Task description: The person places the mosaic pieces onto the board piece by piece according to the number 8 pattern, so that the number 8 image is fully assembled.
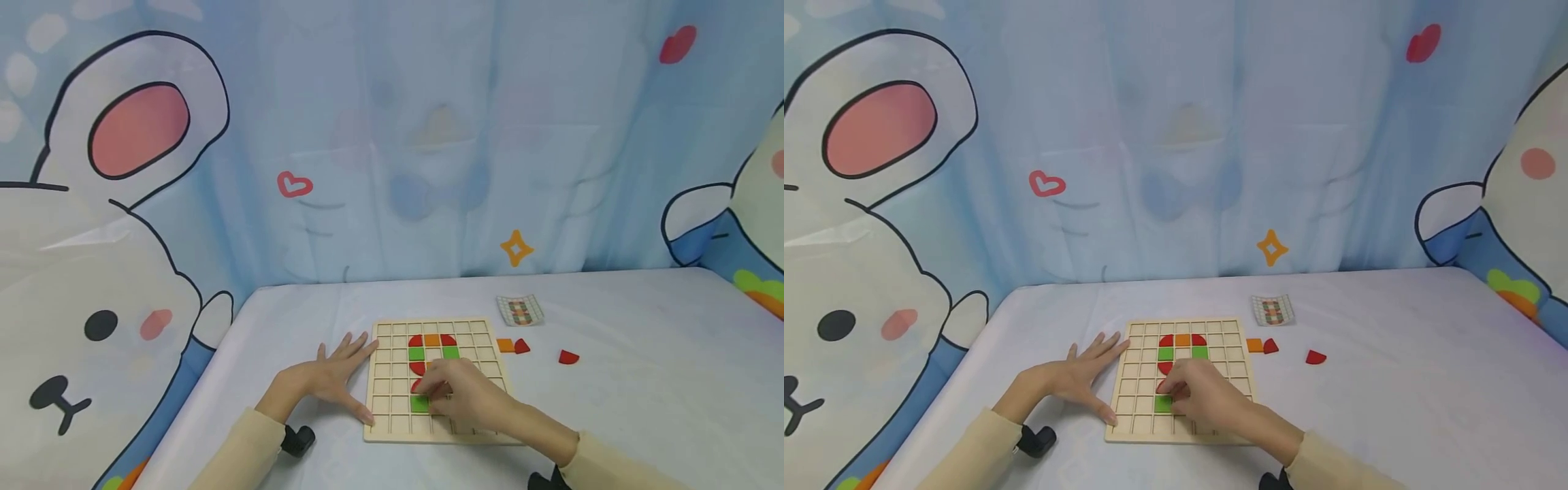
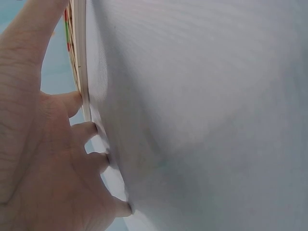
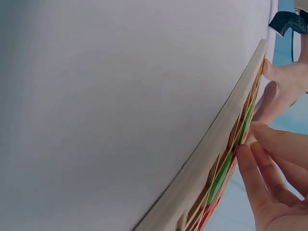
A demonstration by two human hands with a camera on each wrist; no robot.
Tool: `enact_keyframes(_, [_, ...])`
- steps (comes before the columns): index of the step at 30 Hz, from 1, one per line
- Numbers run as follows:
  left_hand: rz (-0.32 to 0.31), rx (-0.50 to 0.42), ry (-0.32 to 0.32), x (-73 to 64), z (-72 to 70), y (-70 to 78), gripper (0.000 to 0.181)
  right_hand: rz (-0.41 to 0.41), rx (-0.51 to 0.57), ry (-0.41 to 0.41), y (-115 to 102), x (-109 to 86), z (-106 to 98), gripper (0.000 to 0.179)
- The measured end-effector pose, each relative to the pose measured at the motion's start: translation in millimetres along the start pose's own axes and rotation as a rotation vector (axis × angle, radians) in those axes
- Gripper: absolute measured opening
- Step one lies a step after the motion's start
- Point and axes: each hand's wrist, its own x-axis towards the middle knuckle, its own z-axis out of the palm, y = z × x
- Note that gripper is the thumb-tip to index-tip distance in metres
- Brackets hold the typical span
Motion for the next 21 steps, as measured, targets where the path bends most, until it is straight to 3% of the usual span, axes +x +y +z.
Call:
enact_keyframes(4, [0.005, -0.005, -0.001, -1.0, 0.5, -1.8, 0.128, -0.007, 0.009, 0.05, 7.5, -14.8, -12.8, 0.018])
enact_keyframes(12, [0.004, -0.007, -0.003, 0.4, 0.7, -2.6, 0.128, 0.056, -0.123, 0.123, 36.5, -58.3, -54.9, 0.017])
enact_keyframes(15, [-0.001, -0.007, -0.005, 1.1, 1.2, -2.0, 0.128, 0.106, -0.214, 0.175, 55.1, -77.3, -70.2, 0.018])
enact_keyframes(21, [-0.004, -0.003, 0.001, 1.7, 2.3, -1.9, 0.128, 0.284, -0.346, 0.252, 93.1, -103.0, -99.3, 0.02])
